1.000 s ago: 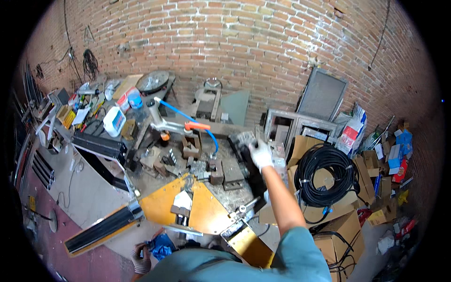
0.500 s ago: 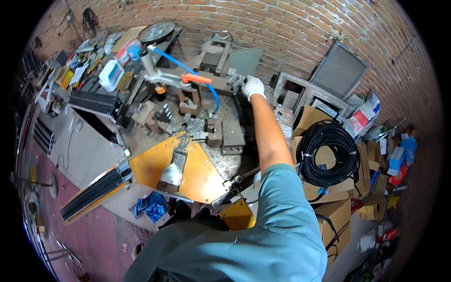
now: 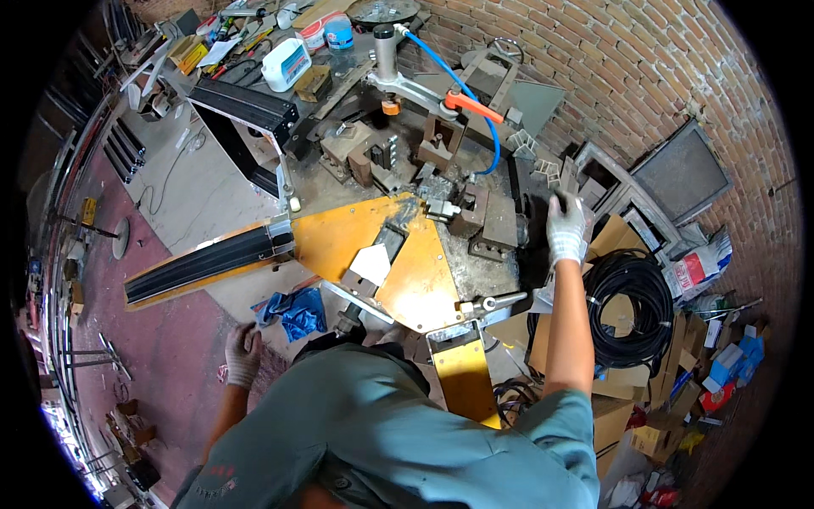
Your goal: The person operates a metal cutting saw to cut small metal pieces. They place a metal piece into the saw, lower the blade to cut, then remove the cut piece and place it aside. The person repeats this process with multiple metal pieces.
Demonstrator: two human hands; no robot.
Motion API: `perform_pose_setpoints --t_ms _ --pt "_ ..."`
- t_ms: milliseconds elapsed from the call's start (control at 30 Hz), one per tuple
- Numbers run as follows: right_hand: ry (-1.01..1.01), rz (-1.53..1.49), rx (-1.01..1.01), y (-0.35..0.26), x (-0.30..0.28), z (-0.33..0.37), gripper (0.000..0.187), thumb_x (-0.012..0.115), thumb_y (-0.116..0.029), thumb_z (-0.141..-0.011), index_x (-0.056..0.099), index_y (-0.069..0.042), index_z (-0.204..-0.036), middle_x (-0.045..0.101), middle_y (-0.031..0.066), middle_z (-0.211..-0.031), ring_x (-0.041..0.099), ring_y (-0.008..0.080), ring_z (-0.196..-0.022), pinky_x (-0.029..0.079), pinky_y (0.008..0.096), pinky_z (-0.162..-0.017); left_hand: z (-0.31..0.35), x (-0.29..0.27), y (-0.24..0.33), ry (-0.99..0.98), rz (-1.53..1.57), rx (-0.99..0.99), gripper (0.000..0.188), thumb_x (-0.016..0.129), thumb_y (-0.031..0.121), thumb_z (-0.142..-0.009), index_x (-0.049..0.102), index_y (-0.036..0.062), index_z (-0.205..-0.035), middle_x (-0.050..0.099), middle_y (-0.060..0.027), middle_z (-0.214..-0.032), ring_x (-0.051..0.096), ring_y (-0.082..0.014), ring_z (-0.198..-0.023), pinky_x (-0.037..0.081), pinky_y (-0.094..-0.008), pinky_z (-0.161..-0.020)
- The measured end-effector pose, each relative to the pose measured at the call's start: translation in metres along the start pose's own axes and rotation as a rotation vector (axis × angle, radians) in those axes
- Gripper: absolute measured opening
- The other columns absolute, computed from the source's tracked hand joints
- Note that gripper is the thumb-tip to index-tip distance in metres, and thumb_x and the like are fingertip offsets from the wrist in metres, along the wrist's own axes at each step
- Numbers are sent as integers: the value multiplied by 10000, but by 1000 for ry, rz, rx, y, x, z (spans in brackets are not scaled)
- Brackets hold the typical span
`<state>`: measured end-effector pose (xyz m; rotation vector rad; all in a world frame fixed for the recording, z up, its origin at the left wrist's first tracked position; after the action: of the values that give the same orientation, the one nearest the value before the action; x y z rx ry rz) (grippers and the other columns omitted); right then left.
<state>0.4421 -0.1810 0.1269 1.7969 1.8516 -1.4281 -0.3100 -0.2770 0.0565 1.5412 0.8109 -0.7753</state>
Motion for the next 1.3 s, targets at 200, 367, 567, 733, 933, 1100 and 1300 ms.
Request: perform_pose_setpoints --t_ms 200,367,567,733,933,1100,1300 --pt "60 -38 96 16 -36 105 264 727 -40 -867 697 -6 -1126 653 174 -1127 631 347 -1050 502 401 -969 -100 -33 38 132 -156 381 563 797 136 -812 583 41 -1324 600 -221 -1284 555 -411 -1214 425 -507 -1071" --pt "84 227 178 44 -65 162 307 729 -144 -872 699 -57 -1165 656 205 -1165 625 381 -1100 499 444 -993 -176 -26 24 47 -226 435 816 876 215 -689 529 14 -1400 568 -245 -1339 515 -432 -1266 398 -521 -1108" --pt "26 396 558 97 -86 174 350 703 -200 -893 701 -50 -1210 686 205 -1203 664 351 -1119 517 402 -990 -230 17 19 -398 -394 228 1183 997 334 -458 460 54 -1475 629 -227 -1210 573 -414 -1140 465 -480 -1024" --pt "-47 438 698 127 -75 142 399 669 -321 -914 703 -83 -1232 693 214 -1171 670 368 -1093 530 422 -952 -250 22 22 -607 -188 219 1206 1018 248 -346 500 16 -1410 634 -212 -1237 594 -398 -1170 495 -452 -1025" --pt "-154 426 660 153 -30 77 421 623 -342 -921 688 -114 -1269 693 202 -1204 650 381 -1131 505 458 -1000 -262 36 -15 -666 -20 190 1110 995 98 -330 553 -23 -1342 653 -152 -1243 631 -277 -1152 529 -369 -1012" --pt "-239 385 722 192 8 18 468 550 -370 -950 654 -130 -1337 665 235 -1271 632 402 -1188 506 471 -1025 -266 43 -8 -720 -144 21 1350 1057 296 -270 451 -46 -1427 614 -171 -1328 594 -291 -1216 487 -386 -1085" --pt "-337 279 754 232 59 -35 421 570 -349 -941 700 -118 -1268 650 205 -1320 619 381 -1226 498 447 -1059 -258 32 -33 -741 70 -49 1400 1052 224 -223 424 -51 -1444 587 -172 -1359 588 -281 -1203 483 -399 -1090"
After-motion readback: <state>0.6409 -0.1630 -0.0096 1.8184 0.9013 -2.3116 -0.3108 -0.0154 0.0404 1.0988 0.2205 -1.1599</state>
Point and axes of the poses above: each hand's wrist, its own z-axis away from the middle knuckle, its own x-axis out of the palm, y = z × x, the point moved 5 cm from there along -z, towards the middle knuckle
